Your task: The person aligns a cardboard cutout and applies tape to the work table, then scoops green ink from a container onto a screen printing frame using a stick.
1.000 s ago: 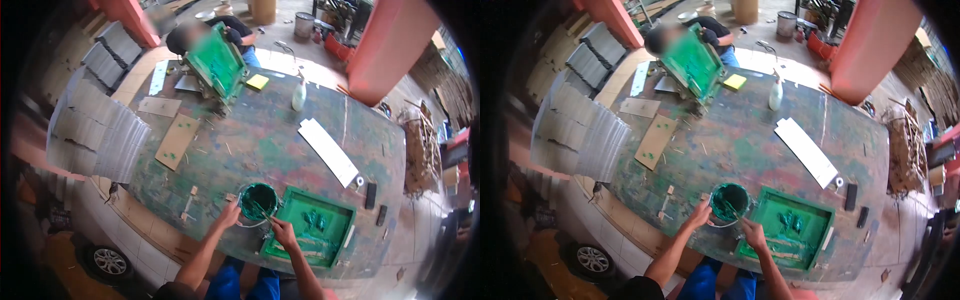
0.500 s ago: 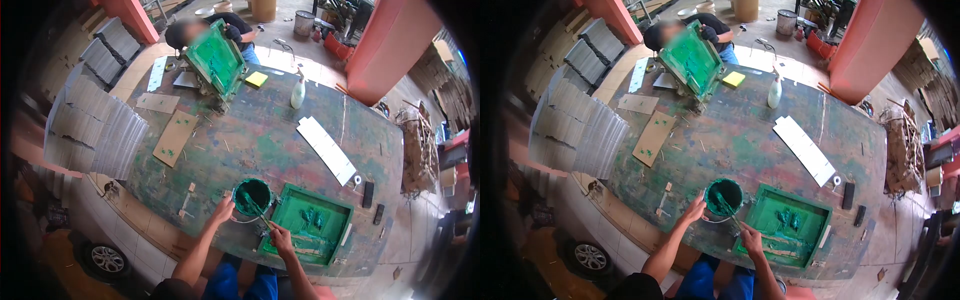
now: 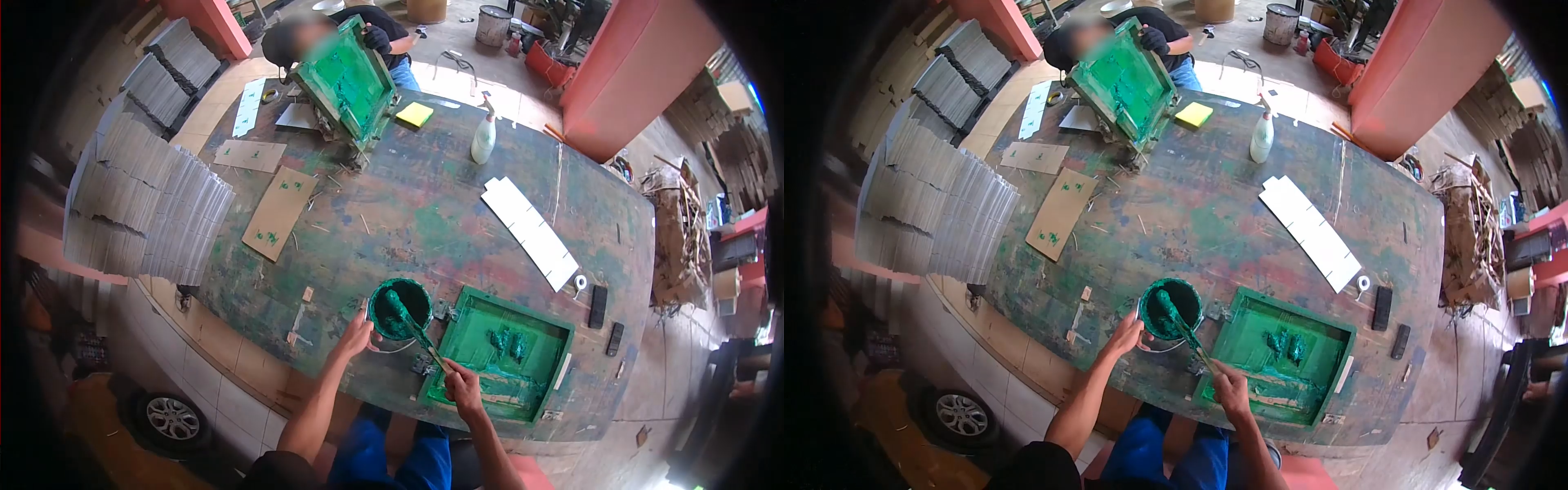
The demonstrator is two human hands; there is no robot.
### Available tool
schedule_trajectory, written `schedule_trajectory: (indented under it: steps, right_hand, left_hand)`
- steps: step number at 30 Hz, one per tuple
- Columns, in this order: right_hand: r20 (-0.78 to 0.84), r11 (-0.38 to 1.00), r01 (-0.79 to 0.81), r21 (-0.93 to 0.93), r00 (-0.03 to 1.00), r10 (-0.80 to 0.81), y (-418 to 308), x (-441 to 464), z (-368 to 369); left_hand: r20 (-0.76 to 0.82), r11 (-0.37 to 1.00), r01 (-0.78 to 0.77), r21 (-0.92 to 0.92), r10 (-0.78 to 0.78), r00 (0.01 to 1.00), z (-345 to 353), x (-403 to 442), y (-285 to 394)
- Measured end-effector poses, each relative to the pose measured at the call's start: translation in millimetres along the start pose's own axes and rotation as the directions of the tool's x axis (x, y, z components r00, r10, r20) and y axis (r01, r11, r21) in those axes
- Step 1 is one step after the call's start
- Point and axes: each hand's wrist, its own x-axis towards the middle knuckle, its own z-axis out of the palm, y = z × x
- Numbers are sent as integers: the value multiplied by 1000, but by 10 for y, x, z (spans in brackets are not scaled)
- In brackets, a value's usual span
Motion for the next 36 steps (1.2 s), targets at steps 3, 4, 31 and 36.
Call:
schedule_trajectory:
  steps: [3, 4, 31, 36]
  right_hand:
    - [-8, 1000, -4, 2, 1000, 5, -43, -50, -4]
    - [0, 1000, 2, 16, 1000, -2, -40, -62, -23]
    - [-547, 927, 247, 282, 835, -56, 496, -1618, -1399]
    - [-683, 973, 198, -118, 695, -224, 793, -1427, -1720]
  left_hand:
    - [36, 998, -2, -59, 4, 999, -96, 147, -288]
    - [36, 998, 0, -62, 2, 999, -105, 140, -265]
    - [9, 999, 43, 11, -43, 999, -85, 218, -323]
    - [-26, 997, 71, -36, -72, 997, -97, 211, -336]
